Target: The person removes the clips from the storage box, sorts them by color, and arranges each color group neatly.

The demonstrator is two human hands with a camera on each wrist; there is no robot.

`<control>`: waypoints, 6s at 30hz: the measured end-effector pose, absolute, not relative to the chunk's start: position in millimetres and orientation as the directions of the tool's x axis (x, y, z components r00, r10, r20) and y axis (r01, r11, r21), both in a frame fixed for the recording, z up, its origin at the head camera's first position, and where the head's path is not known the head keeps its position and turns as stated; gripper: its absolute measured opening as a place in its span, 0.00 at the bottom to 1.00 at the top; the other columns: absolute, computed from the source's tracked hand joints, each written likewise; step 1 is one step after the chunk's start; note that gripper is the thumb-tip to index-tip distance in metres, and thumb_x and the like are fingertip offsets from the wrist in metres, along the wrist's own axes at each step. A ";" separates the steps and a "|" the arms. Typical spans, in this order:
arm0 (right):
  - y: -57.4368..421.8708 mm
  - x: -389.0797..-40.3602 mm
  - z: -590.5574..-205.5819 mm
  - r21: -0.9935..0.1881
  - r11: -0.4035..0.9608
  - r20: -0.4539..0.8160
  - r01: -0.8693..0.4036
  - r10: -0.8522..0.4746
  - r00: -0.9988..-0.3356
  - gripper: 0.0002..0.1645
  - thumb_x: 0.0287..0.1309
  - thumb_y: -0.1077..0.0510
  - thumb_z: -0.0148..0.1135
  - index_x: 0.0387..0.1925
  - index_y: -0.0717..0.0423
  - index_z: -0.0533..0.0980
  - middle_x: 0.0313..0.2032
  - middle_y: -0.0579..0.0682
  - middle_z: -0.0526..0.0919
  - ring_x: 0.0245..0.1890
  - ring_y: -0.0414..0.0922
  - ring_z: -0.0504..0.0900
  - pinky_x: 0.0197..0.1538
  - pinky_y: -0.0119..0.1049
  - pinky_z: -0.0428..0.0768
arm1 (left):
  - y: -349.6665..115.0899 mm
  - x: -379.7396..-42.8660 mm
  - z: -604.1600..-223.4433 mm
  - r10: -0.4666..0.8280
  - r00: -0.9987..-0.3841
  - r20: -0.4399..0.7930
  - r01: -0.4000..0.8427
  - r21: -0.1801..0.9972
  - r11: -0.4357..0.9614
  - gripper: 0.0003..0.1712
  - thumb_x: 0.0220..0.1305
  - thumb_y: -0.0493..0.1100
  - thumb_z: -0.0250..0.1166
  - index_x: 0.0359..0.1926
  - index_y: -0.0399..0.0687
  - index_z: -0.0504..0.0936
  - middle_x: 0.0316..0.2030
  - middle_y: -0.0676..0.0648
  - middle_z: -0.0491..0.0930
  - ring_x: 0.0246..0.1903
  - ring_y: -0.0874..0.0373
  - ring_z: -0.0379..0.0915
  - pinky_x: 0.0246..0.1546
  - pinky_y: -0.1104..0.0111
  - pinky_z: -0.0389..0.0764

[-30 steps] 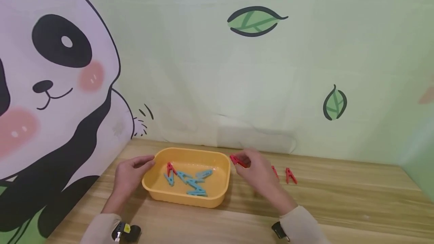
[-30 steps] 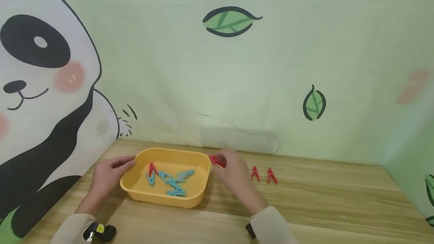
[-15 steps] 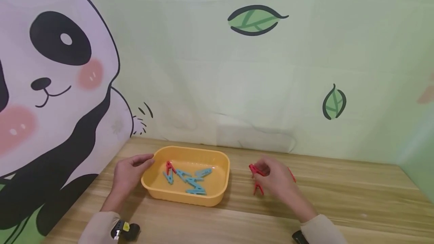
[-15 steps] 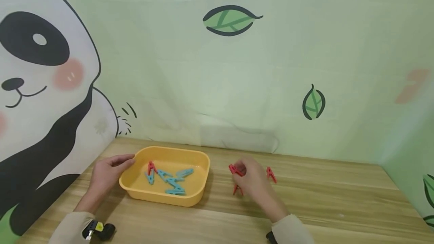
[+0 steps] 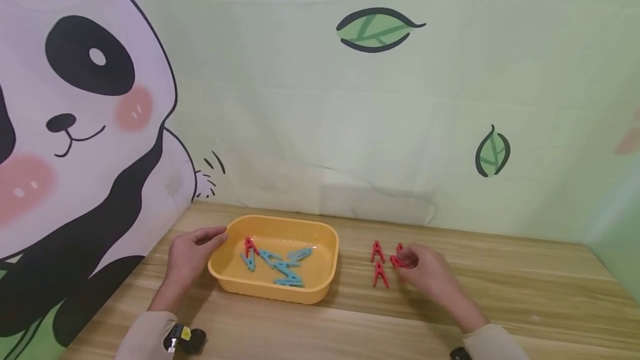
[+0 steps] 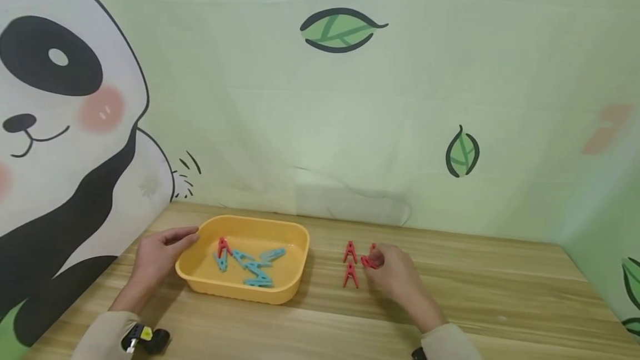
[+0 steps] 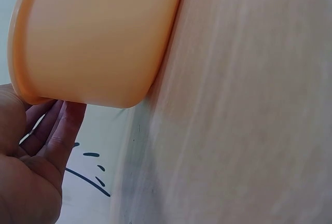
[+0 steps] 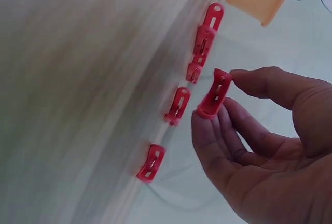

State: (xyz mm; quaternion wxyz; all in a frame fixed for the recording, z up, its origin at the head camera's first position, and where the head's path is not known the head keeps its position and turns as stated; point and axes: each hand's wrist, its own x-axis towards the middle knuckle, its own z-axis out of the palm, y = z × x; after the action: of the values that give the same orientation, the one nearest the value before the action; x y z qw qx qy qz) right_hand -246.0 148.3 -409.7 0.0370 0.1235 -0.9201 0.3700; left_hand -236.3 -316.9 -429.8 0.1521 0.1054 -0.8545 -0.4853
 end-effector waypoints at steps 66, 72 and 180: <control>154.6 -239.8 -404.7 -0.578 0.802 0.032 -0.148 -0.159 -0.987 0.09 0.64 0.63 0.72 0.40 0.66 0.83 0.27 0.49 0.80 0.25 0.43 0.75 0.28 0.36 0.76 | -315.5 -236.0 -425.2 -0.329 -0.936 0.125 -0.064 0.859 0.508 0.22 0.75 0.48 0.69 0.62 0.41 0.86 0.59 0.38 0.85 0.61 0.44 0.80 0.54 0.70 0.83; 147.7 -241.0 -398.8 -0.563 0.792 0.127 -0.235 -0.198 -0.972 0.09 0.64 0.61 0.74 0.39 0.63 0.83 0.32 0.49 0.83 0.33 0.45 0.80 0.38 0.44 0.84 | -316.0 -237.4 -426.6 -0.332 -0.935 0.125 -0.066 0.858 0.509 0.21 0.75 0.48 0.70 0.61 0.41 0.87 0.59 0.39 0.85 0.61 0.44 0.80 0.55 0.69 0.83; -127.4 -277.4 -413.1 -0.762 0.556 0.037 -0.331 -0.473 -0.880 0.04 0.67 0.65 0.70 0.40 0.60 0.88 0.39 0.46 0.87 0.36 0.41 0.77 0.39 0.28 0.77 | -316.6 -235.8 -427.8 -0.334 -0.932 0.140 -0.037 0.880 0.473 0.21 0.73 0.48 0.72 0.60 0.40 0.88 0.57 0.40 0.87 0.60 0.46 0.80 0.44 0.85 0.76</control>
State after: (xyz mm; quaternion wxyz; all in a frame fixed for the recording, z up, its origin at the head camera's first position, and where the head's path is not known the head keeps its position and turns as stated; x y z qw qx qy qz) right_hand -277.4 -127.4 -413.1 -0.0864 0.2290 -0.8779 0.4116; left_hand -235.8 -316.6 -427.8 0.1482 0.1099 -0.8452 -0.5016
